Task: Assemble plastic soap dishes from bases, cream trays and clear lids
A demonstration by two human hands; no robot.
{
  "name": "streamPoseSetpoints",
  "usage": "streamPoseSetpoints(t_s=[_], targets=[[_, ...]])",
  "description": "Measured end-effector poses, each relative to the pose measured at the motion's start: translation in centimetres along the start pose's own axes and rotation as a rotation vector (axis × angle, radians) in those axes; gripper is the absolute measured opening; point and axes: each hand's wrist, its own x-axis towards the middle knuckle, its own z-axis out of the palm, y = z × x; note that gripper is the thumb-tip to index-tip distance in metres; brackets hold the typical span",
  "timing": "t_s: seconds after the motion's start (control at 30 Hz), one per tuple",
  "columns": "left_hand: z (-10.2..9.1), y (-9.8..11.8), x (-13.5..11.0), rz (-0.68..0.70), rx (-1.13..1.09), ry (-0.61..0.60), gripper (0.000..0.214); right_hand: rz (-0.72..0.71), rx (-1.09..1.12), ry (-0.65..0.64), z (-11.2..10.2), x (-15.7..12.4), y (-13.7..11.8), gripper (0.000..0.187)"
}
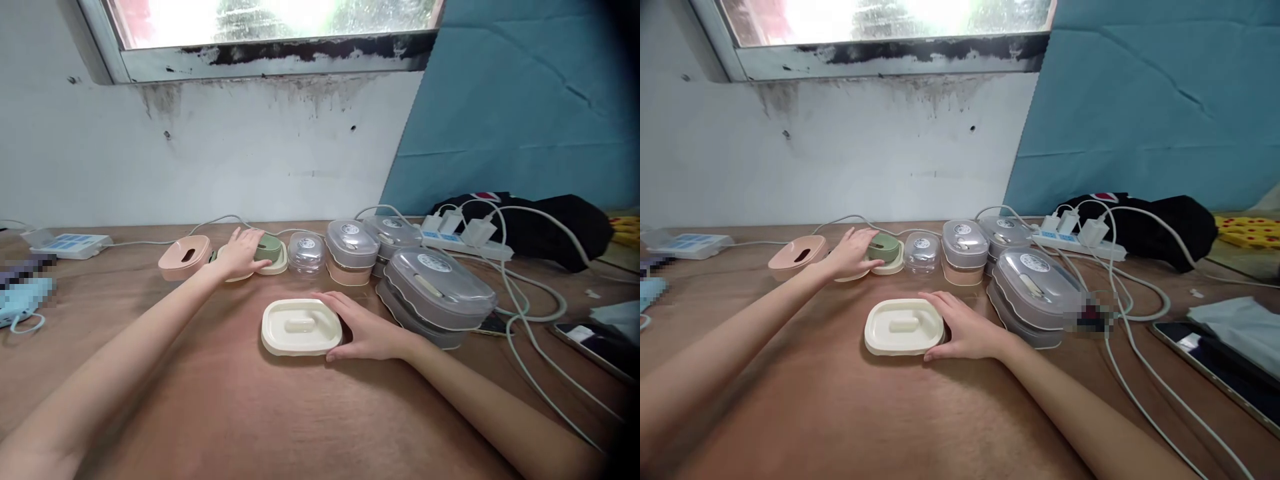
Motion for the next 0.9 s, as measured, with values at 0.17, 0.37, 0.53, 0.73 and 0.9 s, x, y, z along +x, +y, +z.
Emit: streamPoseSetpoints(t_s=[0.17,0.37,0.53,0.73,0.9], targets=[[0.1,-1.3,4.3,0.073,-0.003,-0.234,0.031,0.005,0.021,-0.002,-0.1,0.0,-0.1,0.092],[-0.1,-1.6,5.2,0.104,-0.007,-0.257,0.034,0.000,0.033,-0.003,-0.1,0.1,0.0,0.092],[-3.1,0.7,3.0,0.119,-0.043,-0.042,0.047,0.059,0.098,-0.003,0.2,-0.1,0.2,0.100],[-5.5,7.5,-3.4,0.288,-0.194,0.111,0.040,0.171,0.424,0.354,1.1,0.4,-0.7,0.111],[-3.4,11.7,-6.7,0.394,-0.246,-0.033,0.034,0.003,0.331,0.315,1.3,0.4,-1.4,0.101]])
